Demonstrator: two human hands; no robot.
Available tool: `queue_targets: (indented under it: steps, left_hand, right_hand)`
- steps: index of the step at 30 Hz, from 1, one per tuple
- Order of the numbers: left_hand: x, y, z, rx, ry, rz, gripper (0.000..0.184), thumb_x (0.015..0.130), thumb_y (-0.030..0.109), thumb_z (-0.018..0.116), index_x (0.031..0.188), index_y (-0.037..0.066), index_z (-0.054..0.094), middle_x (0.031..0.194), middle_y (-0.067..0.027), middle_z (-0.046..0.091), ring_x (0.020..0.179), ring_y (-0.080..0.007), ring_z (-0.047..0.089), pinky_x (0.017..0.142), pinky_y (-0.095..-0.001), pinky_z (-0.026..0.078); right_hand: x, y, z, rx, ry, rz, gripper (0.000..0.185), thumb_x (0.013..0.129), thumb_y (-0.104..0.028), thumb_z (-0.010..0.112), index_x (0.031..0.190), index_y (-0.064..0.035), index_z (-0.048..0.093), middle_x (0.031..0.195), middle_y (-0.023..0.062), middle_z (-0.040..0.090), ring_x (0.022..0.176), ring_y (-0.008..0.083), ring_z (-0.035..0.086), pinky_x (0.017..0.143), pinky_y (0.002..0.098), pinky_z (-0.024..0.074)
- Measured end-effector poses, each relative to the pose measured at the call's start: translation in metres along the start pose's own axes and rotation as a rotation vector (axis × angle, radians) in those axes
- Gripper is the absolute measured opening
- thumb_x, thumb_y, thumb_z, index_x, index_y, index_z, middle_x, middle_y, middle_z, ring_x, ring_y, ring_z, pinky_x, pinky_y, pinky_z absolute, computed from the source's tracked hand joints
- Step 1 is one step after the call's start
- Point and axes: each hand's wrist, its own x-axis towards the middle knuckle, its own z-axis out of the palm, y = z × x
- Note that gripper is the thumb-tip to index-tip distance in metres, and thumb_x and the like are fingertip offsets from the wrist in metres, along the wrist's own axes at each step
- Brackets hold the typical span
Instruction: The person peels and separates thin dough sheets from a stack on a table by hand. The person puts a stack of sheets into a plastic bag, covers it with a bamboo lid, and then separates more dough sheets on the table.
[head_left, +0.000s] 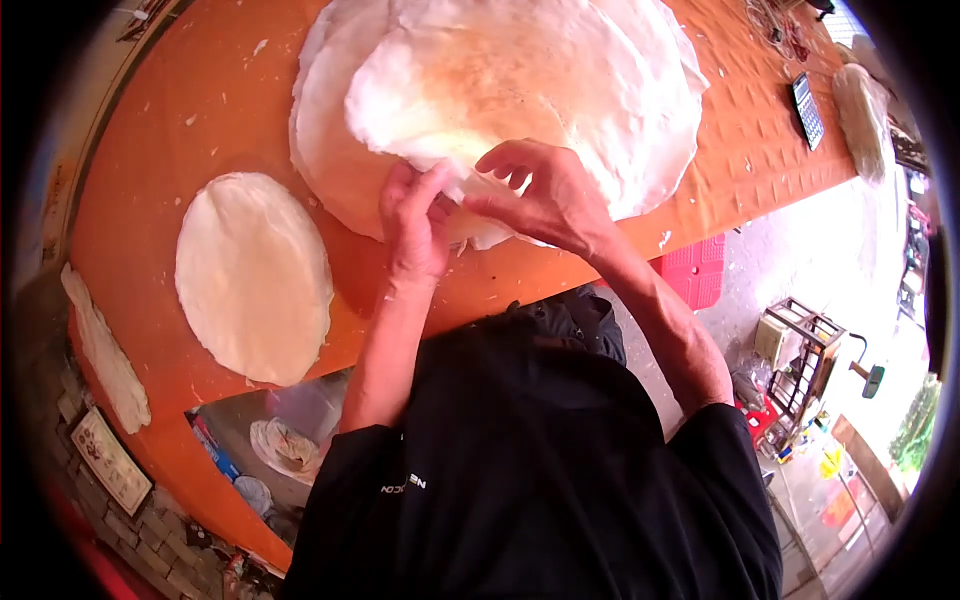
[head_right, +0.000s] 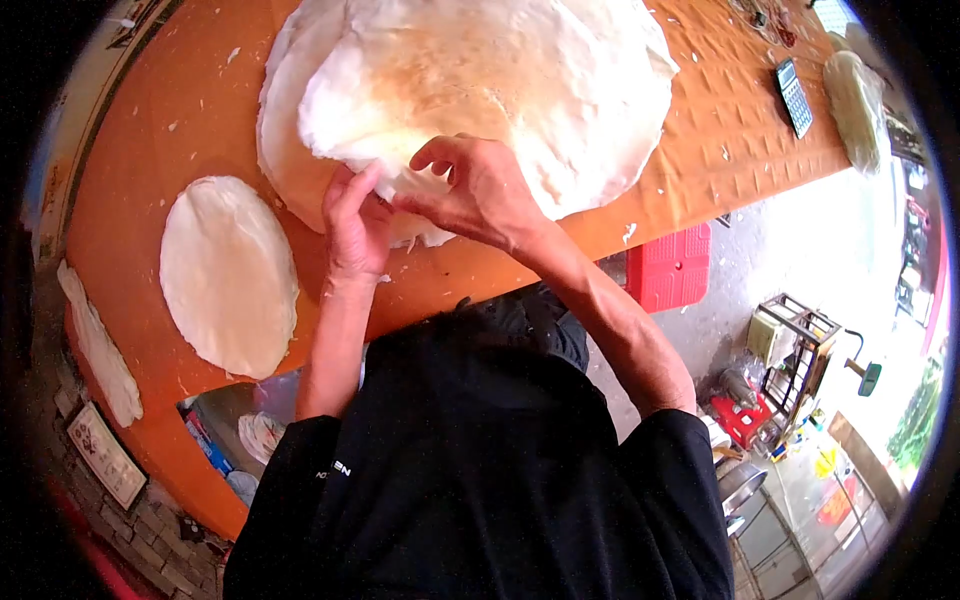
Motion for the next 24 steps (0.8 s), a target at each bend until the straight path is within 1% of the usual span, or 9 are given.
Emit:
queue_targets:
  steps: [4, 8, 12, 14, 16, 18, 19, 22, 24]
  left_hand:
    - [-0.002, -0.001, 0.007, 0.022, 0.086, 0.016, 0.026, 0.084, 0.005, 0.059, 0.109, 0.001, 0.053, 0.103, -0.0056, 0.06, 0.093, -0.0146, 0.057, 0.081, -0.0306, 0.048]
    - [-0.004, -0.013, -0.014, -0.008, 0.105, 0.001, 0.03, 0.084, 0.003, 0.057, 0.113, -0.002, 0.052, 0.107, -0.009, 0.059, 0.095, -0.0169, 0.058, 0.085, -0.0308, 0.048]
    - [0.0, -0.025, -0.035, -0.033, -0.015, -0.088, 0.033, 0.087, 0.007, 0.056, 0.12, 0.004, 0.052, 0.113, -0.0053, 0.06, 0.103, -0.0194, 0.058, 0.088, -0.0346, 0.049]
    - [-0.002, -0.021, -0.033, -0.076, 0.101, -0.151, 0.033, 0.087, 0.01, 0.058, 0.119, 0.003, 0.052, 0.111, -0.005, 0.061, 0.102, -0.0189, 0.059, 0.088, -0.0327, 0.049]
    - [-0.006, -0.019, -0.041, -0.157, 0.078, -0.181, 0.023, 0.089, 0.01, 0.056, 0.11, -0.001, 0.056, 0.103, -0.008, 0.062, 0.094, -0.0181, 0.061, 0.08, -0.0303, 0.051]
    - [-0.007, -0.017, -0.046, -0.222, 0.113, -0.153, 0.024, 0.089, 0.009, 0.056, 0.111, -0.001, 0.056, 0.104, -0.0079, 0.062, 0.094, -0.0182, 0.061, 0.08, -0.0309, 0.051]
    - [-0.005, -0.016, -0.051, -0.227, 0.108, -0.15, 0.024, 0.089, 0.009, 0.056, 0.111, -0.001, 0.056, 0.104, -0.0079, 0.062, 0.094, -0.0182, 0.061, 0.08, -0.0309, 0.051]
    - [-0.002, -0.018, -0.067, -0.233, 0.117, -0.164, 0.025, 0.089, 0.009, 0.056, 0.111, -0.002, 0.056, 0.104, -0.008, 0.062, 0.094, -0.0186, 0.061, 0.081, -0.031, 0.052]
    - [0.0, -0.02, -0.073, -0.084, 0.186, -0.198, 0.038, 0.087, 0.011, 0.059, 0.123, 0.003, 0.05, 0.121, -0.0072, 0.057, 0.11, -0.0209, 0.055, 0.095, -0.0365, 0.046]
  right_hand:
    - [0.004, 0.012, 0.004, -0.008, 0.133, -0.04, 0.022, 0.075, -0.017, 0.07, 0.091, -0.0019, 0.067, 0.077, 0.0114, 0.065, 0.065, 0.018, 0.059, 0.061, 0.0304, 0.0482]
    - [0.006, 0.01, 0.004, -0.417, 0.337, -0.247, 0.016, 0.074, -0.013, 0.069, 0.087, -0.0046, 0.065, 0.077, 0.015, 0.063, 0.068, 0.032, 0.062, 0.06, 0.037, 0.0492]
    - [0.005, 0.014, 0.015, -0.612, 0.07, -0.355, 0.009, 0.072, -0.014, 0.062, 0.076, -0.0061, 0.061, 0.065, 0.0123, 0.059, 0.063, 0.0319, 0.061, 0.056, 0.0413, 0.0478]
    - [0.023, 0.015, -0.028, -0.537, 0.158, -0.37, 0.007, 0.071, -0.011, 0.062, 0.074, -0.0051, 0.062, 0.064, 0.0109, 0.061, 0.061, 0.0308, 0.06, 0.055, 0.0387, 0.0479]
    - [0.031, -0.002, -0.098, -0.383, 0.186, -0.403, 0.014, 0.079, -0.006, 0.059, 0.089, -0.0044, 0.068, 0.082, 0.0065, 0.068, 0.073, 0.0103, 0.063, 0.063, 0.027, 0.0489]
    - [0.032, -0.033, -0.134, -0.372, 0.499, -0.188, 0.002, 0.071, -0.008, 0.062, 0.072, -0.0083, 0.064, 0.069, 0.0116, 0.063, 0.06, 0.0287, 0.06, 0.054, 0.0308, 0.0476]
    - [0.035, -0.038, -0.158, -0.378, 0.502, -0.193, 0.002, 0.071, -0.008, 0.062, 0.072, -0.0083, 0.064, 0.069, 0.0116, 0.063, 0.06, 0.0287, 0.06, 0.054, 0.0308, 0.0476]
    - [0.053, -0.032, -0.236, -0.871, 0.549, -0.305, 0.019, 0.089, -0.017, 0.055, 0.099, -0.0007, 0.058, 0.083, 0.0053, 0.062, 0.076, 0.0082, 0.058, 0.064, 0.0213, 0.0474]
    - [0.058, -0.048, -0.258, -0.375, 0.541, -0.363, 0.025, 0.085, -0.02, 0.045, 0.083, -0.0007, 0.06, 0.089, 0.0084, 0.069, 0.075, 0.0206, 0.065, 0.068, 0.0339, 0.0504]
